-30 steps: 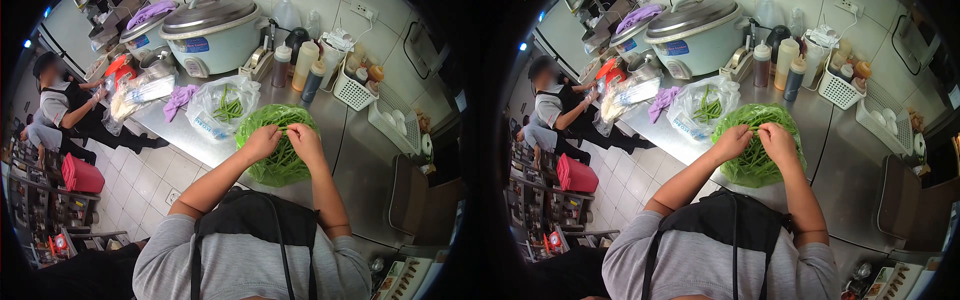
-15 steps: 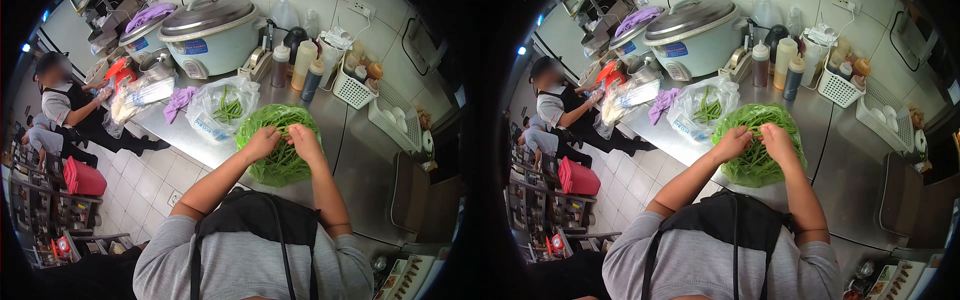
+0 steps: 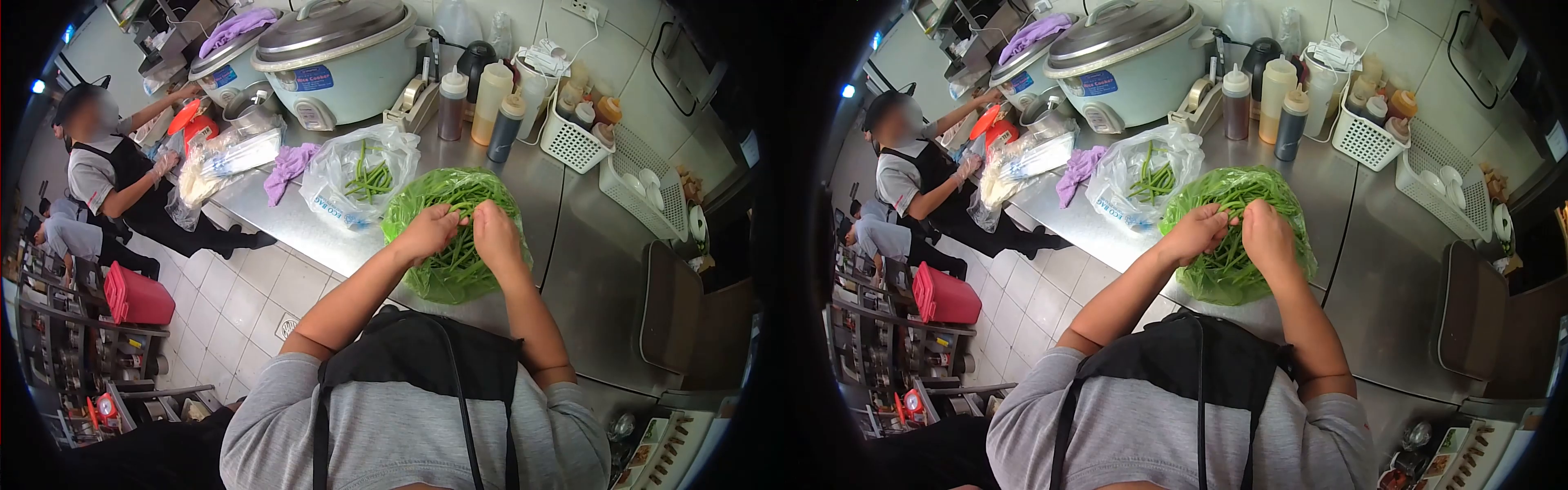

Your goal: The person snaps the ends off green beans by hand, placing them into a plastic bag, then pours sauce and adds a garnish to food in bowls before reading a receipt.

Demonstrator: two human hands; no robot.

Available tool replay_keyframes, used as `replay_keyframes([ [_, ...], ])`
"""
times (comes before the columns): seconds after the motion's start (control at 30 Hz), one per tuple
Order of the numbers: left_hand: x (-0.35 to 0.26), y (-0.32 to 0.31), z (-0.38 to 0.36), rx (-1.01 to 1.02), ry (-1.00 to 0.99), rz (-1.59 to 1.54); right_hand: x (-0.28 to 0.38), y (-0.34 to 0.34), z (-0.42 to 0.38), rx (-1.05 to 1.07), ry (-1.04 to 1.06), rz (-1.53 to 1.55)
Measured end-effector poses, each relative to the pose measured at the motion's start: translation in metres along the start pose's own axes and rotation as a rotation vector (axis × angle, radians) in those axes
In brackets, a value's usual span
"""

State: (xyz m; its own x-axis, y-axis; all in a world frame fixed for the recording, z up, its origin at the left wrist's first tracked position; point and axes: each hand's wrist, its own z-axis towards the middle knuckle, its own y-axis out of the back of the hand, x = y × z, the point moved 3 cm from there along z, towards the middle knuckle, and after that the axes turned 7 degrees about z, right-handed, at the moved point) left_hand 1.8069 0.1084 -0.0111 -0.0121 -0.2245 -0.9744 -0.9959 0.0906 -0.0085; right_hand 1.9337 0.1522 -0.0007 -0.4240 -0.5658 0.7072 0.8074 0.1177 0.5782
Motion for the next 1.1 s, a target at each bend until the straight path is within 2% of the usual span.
replay_keyframes([
  [0.03,-0.003,-0.001,-0.002,0.035,0.063,-0.120,-0.003,-0.003,0.000,-0.055,0.011,0.120],
  [0.13,-0.005,-0.002,-0.002,0.148,0.065,-0.355,-0.007,-0.013,0.000,0.017,-0.415,0.830],
  [0.23,-0.007,-0.004,-0.002,0.288,0.092,-0.514,0.004,-0.009,0.001,-0.001,-0.508,1.284],
  [0.33,-0.007,-0.004,-0.004,0.393,0.132,-0.692,0.007,0.016,0.011,-0.057,-0.425,1.412],
  [0.37,-0.005,-0.002,-0.004,0.398,0.103,-0.721,0.002,0.021,0.012,0.036,-0.377,1.332],
  [0.43,-0.003,0.002,-0.003,0.414,0.050,-0.777,-0.005,0.021,0.009,0.108,-0.401,0.979],
  [0.5,-0.004,0.002,0.001,0.298,-0.017,-0.693,-0.014,0.021,0.006,0.199,-0.437,0.513],
  [0.6,-0.003,0.004,0.004,0.188,-0.030,-0.672,-0.003,0.016,-0.004,-0.009,-0.145,0.241],
  [0.63,-0.003,0.006,0.005,0.161,-0.017,-0.680,-0.004,0.013,-0.005,-0.005,-0.187,0.313],
  [0.73,-0.004,0.008,0.005,0.080,-0.045,-0.681,0.015,0.015,-0.009,-0.087,-0.073,0.367],
  [0.83,-0.001,0.011,0.008,0.053,-0.075,-0.687,0.024,0.009,-0.009,0.003,-0.134,0.485],
  [0.97,0.007,0.011,0.011,0.072,-0.113,-0.669,0.010,-0.009,-0.010,0.124,-0.207,0.485],
  [1.07,0.004,0.009,0.008,0.120,-0.111,-0.701,0.003,-0.021,-0.013,0.283,-0.306,0.642],
  [1.1,0.003,0.008,0.008,0.143,-0.116,-0.701,0.011,-0.019,-0.015,0.347,-0.414,0.745],
])
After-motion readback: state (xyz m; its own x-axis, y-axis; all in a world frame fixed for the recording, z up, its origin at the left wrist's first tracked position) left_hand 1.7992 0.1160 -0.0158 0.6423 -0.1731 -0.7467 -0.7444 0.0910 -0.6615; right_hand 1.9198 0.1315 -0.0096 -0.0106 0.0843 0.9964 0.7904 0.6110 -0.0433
